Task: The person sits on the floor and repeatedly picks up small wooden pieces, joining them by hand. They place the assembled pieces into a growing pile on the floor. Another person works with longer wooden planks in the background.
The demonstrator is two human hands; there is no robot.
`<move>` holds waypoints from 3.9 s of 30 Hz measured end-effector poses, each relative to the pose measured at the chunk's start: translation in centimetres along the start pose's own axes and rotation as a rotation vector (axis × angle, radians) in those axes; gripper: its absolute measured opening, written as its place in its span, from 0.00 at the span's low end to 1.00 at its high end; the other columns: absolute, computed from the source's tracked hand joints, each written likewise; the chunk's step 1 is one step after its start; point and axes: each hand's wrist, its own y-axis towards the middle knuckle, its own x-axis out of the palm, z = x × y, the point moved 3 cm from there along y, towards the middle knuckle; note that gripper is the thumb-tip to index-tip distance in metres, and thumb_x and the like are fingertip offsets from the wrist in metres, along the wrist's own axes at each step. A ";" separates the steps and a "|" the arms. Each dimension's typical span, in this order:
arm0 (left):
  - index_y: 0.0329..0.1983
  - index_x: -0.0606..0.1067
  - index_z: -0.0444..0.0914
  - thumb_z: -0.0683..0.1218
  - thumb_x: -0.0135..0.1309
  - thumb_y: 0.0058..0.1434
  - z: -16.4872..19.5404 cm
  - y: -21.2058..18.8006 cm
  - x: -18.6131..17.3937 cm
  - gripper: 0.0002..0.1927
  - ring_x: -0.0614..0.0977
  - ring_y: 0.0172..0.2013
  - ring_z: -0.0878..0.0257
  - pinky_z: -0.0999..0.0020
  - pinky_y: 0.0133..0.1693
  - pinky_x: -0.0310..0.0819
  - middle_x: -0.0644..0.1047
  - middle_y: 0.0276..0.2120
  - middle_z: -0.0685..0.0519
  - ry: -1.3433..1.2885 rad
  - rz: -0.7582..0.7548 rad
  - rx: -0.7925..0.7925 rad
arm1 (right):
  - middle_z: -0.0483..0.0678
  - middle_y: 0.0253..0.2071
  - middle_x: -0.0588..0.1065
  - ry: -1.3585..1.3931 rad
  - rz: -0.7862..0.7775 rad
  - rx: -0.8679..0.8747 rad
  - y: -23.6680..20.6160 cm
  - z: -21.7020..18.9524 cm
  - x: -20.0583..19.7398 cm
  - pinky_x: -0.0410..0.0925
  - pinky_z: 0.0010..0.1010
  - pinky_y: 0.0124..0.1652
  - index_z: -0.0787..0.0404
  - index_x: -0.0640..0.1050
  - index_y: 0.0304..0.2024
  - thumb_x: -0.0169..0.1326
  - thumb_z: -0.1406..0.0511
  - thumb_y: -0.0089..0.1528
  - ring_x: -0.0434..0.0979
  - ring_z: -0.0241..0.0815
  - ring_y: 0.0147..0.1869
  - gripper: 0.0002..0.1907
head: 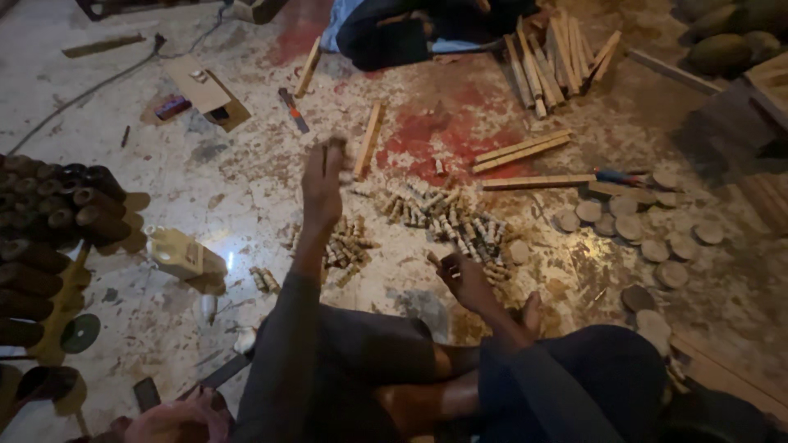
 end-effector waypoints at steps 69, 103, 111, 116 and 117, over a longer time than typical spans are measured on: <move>0.55 0.74 0.38 0.55 0.38 0.76 -9.8 -18.0 11.7 0.20 0.82 0.39 0.42 0.52 0.40 0.75 0.80 0.36 0.40 0.246 -0.393 -0.164 | 0.51 0.41 0.82 0.260 -0.266 0.161 -0.7 1.5 1.2 0.76 0.34 0.41 0.64 0.76 0.49 0.50 0.68 0.67 0.85 0.43 0.42 0.10; 0.44 0.73 0.37 0.64 0.38 0.78 -9.2 -15.5 11.3 0.27 0.73 0.27 0.62 0.63 0.32 0.69 0.71 0.26 0.54 -0.035 -0.172 -0.361 | 0.51 0.34 0.79 0.393 -0.121 0.237 0.8 2.3 0.3 0.73 0.35 0.37 0.69 0.81 0.44 0.54 0.61 0.69 0.79 0.40 0.36 0.15; 0.58 0.72 0.40 0.58 0.38 0.76 -7.7 -17.6 11.4 0.21 0.81 0.40 0.41 0.50 0.40 0.73 0.80 0.40 0.41 0.330 -0.386 -0.106 | 0.55 0.35 0.82 0.183 -0.244 0.068 0.1 0.6 0.3 0.74 0.37 0.39 0.67 0.80 0.44 0.51 0.67 0.65 0.82 0.45 0.37 0.11; 0.55 0.74 0.41 0.57 0.38 0.77 -10.2 -18.5 12.5 0.19 0.80 0.44 0.38 0.47 0.42 0.72 0.81 0.41 0.39 0.373 -0.393 -0.157 | 0.61 0.37 0.78 -0.208 -0.021 -0.117 -1.0 -0.5 -0.6 0.71 0.43 0.41 0.65 0.81 0.43 0.57 0.71 0.56 0.79 0.56 0.41 0.12; 0.54 0.74 0.41 0.57 0.38 0.77 -10.3 -18.6 12.6 0.19 0.81 0.44 0.38 0.47 0.42 0.72 0.81 0.40 0.39 0.354 -0.403 -0.212 | 0.60 0.37 0.78 -0.219 -0.021 -0.133 -1.2 -0.6 -0.6 0.71 0.44 0.42 0.65 0.80 0.42 0.57 0.71 0.58 0.79 0.56 0.42 0.10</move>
